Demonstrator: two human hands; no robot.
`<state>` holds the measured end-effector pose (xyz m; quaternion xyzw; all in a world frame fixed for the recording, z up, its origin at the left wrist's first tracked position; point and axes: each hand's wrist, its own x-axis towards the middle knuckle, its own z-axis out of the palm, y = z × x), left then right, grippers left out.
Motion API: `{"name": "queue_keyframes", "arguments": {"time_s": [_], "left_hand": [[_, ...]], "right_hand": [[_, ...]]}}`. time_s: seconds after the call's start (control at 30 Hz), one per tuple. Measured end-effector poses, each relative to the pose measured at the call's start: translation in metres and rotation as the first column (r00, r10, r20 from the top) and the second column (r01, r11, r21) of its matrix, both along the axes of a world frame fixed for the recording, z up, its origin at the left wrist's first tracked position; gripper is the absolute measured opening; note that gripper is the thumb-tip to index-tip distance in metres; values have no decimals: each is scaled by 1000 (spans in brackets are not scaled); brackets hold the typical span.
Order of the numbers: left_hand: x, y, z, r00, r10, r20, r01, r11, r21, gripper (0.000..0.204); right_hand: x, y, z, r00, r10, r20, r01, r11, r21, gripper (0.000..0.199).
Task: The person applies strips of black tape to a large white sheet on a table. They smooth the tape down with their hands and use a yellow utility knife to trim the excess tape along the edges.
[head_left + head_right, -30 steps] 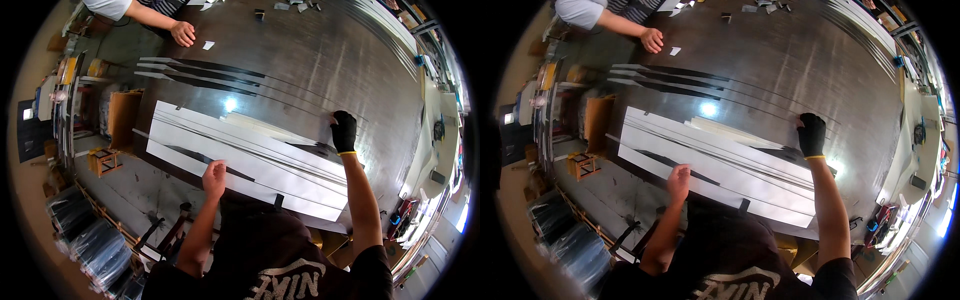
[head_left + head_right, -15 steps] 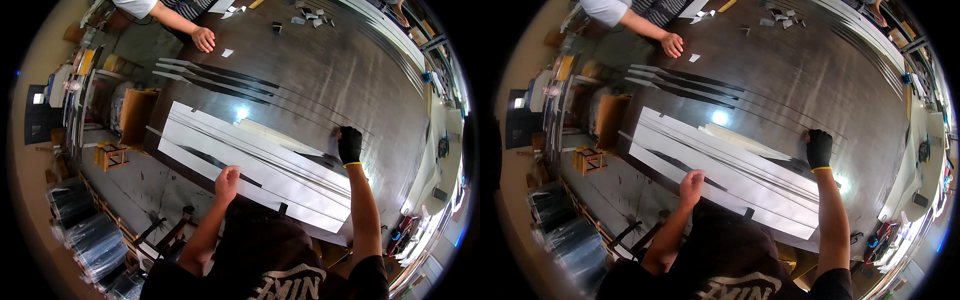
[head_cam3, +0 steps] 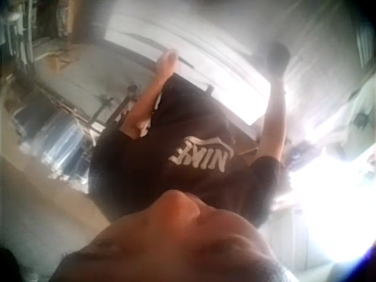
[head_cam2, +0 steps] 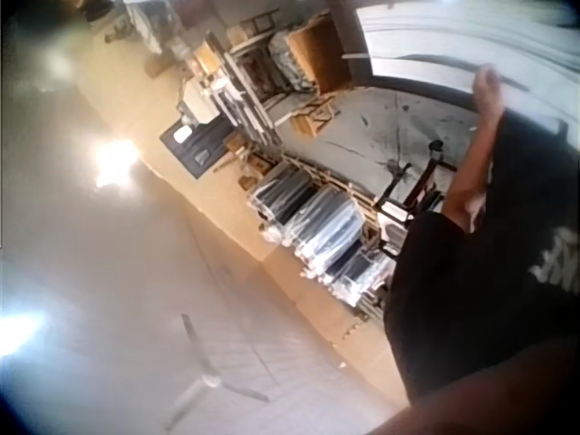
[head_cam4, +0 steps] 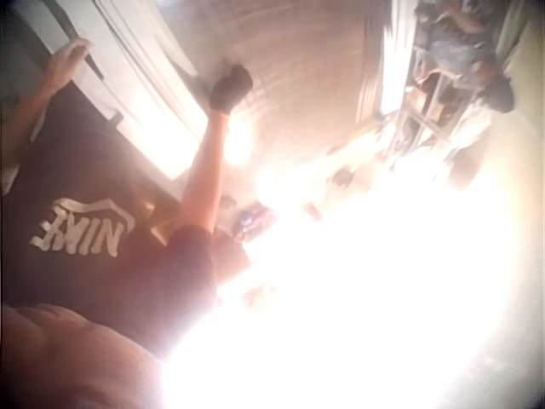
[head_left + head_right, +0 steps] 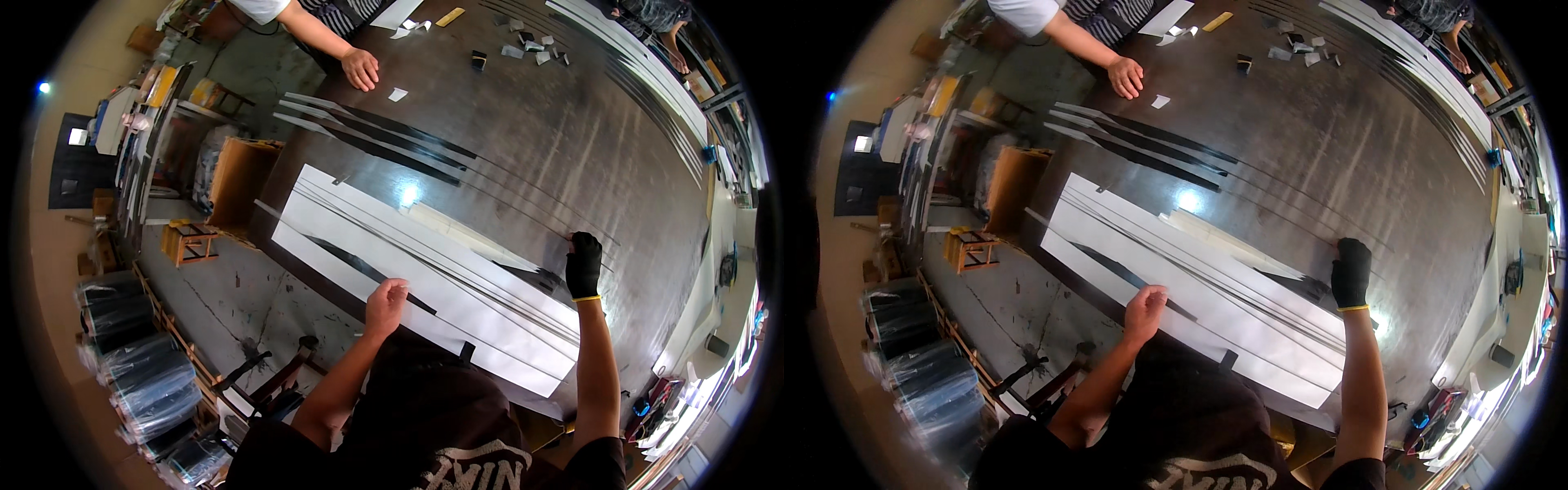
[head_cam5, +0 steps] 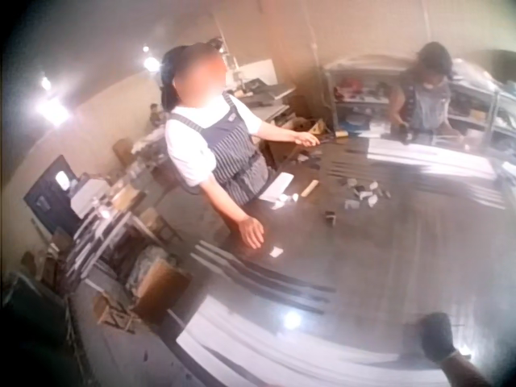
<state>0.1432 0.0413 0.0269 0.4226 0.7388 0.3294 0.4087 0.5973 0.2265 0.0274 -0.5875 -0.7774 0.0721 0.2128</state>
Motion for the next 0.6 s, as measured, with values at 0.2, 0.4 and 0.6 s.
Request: {"name": "queue_keyframes", "arguments": {"time_s": [0.2, 0.4, 0.6], "left_hand": [[0, -1, -1, 1000, -10, -1, 10, 1000, 19, 20], [1, -2, -4, 1000, -22, 7, 22, 1000, 15, 20], [4, -3, -6, 1000, -29, 5, 29, 999, 21, 19]], "right_hand": [[-4, 2, 27, 997, 4, -75, -5, 1000, -19, 7], [8, 11, 31, 999, 9, -48, -11, 999, -43, 7], [8, 23, 25, 1000, 1, -26, -1, 1000, 15, 10]]}}
